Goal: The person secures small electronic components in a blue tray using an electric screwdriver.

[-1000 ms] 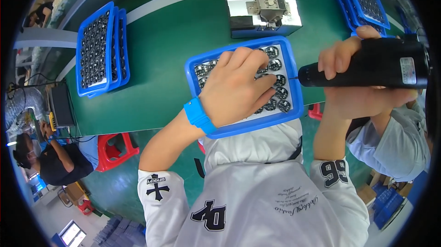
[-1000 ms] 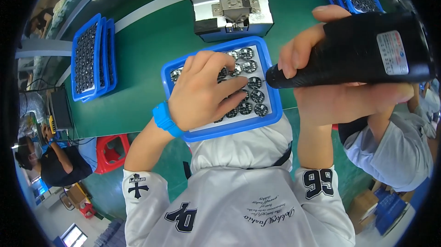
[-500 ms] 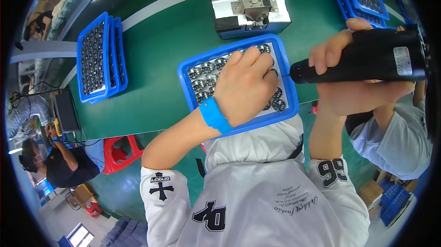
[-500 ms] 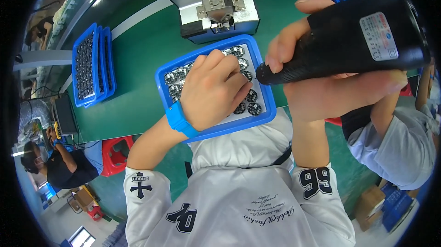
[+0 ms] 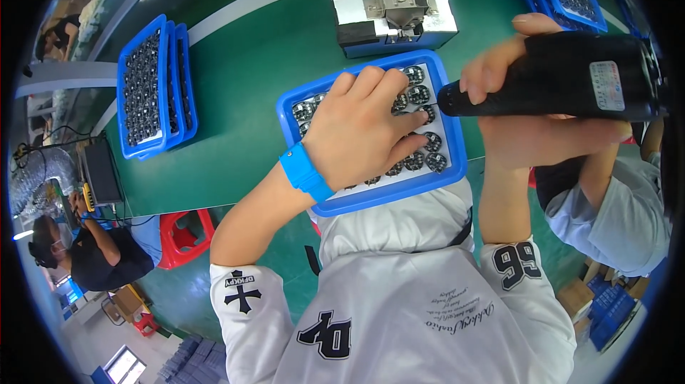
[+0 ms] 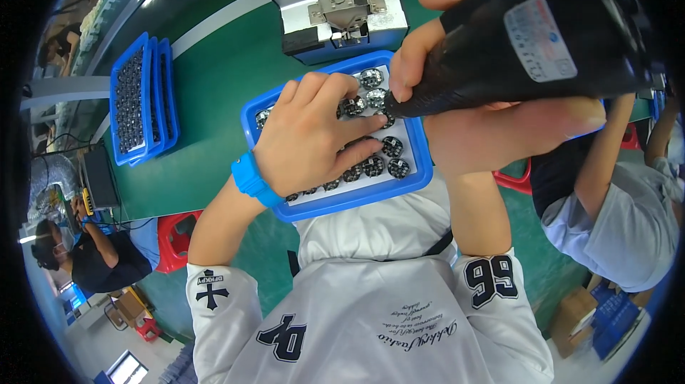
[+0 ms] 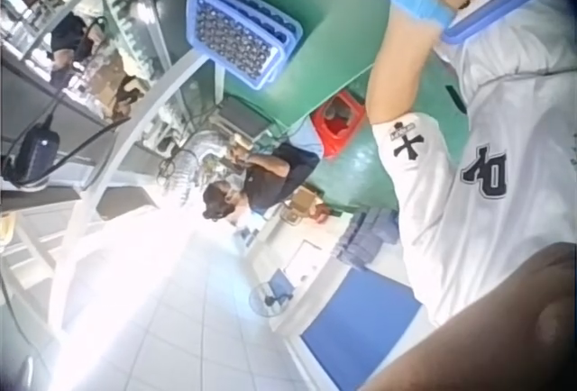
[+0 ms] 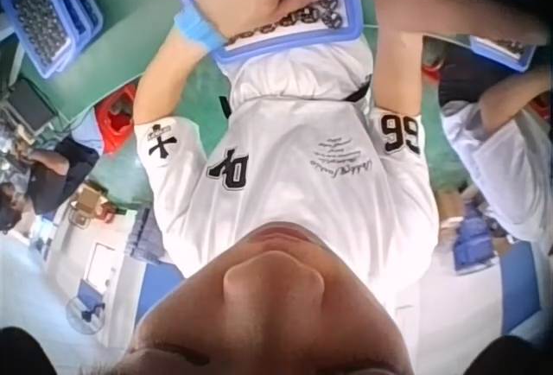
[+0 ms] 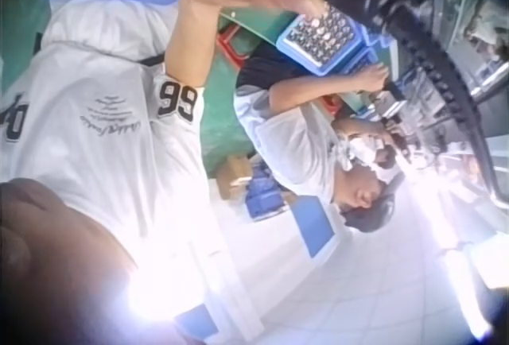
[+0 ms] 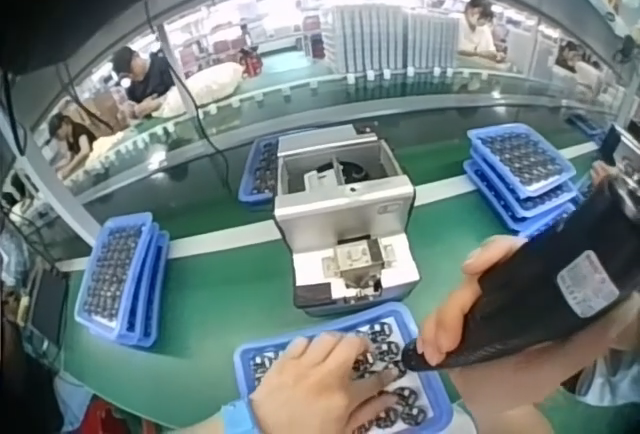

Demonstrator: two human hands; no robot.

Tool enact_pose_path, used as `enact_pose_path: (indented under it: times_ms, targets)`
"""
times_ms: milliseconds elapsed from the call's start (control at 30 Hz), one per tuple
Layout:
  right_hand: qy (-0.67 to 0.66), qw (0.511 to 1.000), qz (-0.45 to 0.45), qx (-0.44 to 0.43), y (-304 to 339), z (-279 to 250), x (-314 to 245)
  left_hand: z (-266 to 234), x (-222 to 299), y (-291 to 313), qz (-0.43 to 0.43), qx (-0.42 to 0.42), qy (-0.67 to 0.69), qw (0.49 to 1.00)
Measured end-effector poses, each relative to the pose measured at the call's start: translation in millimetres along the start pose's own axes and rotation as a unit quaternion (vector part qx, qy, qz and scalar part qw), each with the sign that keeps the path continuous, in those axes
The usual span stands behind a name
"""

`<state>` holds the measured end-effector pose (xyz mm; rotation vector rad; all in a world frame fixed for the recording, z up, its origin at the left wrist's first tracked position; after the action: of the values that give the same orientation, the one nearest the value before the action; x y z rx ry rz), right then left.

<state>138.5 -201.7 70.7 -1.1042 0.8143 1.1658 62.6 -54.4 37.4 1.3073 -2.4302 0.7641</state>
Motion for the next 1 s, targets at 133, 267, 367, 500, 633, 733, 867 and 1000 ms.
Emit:
enact_pose_path:
  times_ms: [133, 267, 367, 500, 633, 733, 867, 1000]
  targets:
    - [-0.048, 0.998, 0.0, -0.035, -1.4, 2.6, 5.7, -0.7, -0.9, -1.7, -0.003, -0.007, 0.003, 1.0]
    - [-0.03, 0.999, -0.004, -0.04, -0.9, 5.6, 3.7, -0.1, -2.7, -0.6, -0.007, -0.004, 0.011, 1.0]
    - [-0.012, 0.999, -0.001, -0.034, -0.2, 9.0, 4.5, 0.6, -4.0, 0.4, -0.007, 0.0, 0.015, 1.0]
    - [0.096, 0.995, -0.007, -0.019, 1.7, 12.2, 6.2, 1.9, -4.7, 1.4, -0.006, 0.001, 0.019, 1.0]
    - [-0.026, 0.998, -0.005, -0.065, 1.2, 18.1, 14.1, 2.2, -4.2, 2.4, 0.001, 0.01, 0.02, 1.0]
    - [0.035, 0.995, 0.006, -0.09, 3.1, 27.2, 18.5, 4.3, -6.9, 4.1, -0.001, 0.005, 0.015, 1.0]
    - [-0.129, 0.978, -0.002, -0.167, 3.1, 32.8, 23.2, 4.8, -5.7, 3.3, 0.01, 0.015, 0.023, 1.0]
    - [-0.146, 0.965, -0.054, -0.213, 3.9, 31.4, 21.1, 4.4, -4.5, 3.1, 0.019, 0.021, 0.019, 0.999]
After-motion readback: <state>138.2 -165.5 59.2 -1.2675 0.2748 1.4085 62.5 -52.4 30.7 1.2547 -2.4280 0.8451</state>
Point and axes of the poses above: each hand's wrist, its own y-axis away from the middle knuckle, its own z-axis out of the palm, x = y × z, the point moved 8 cm from there along -y, towards the middle knuckle, and after that the axes turned 8 degrees about y, right-handed, at the moved point
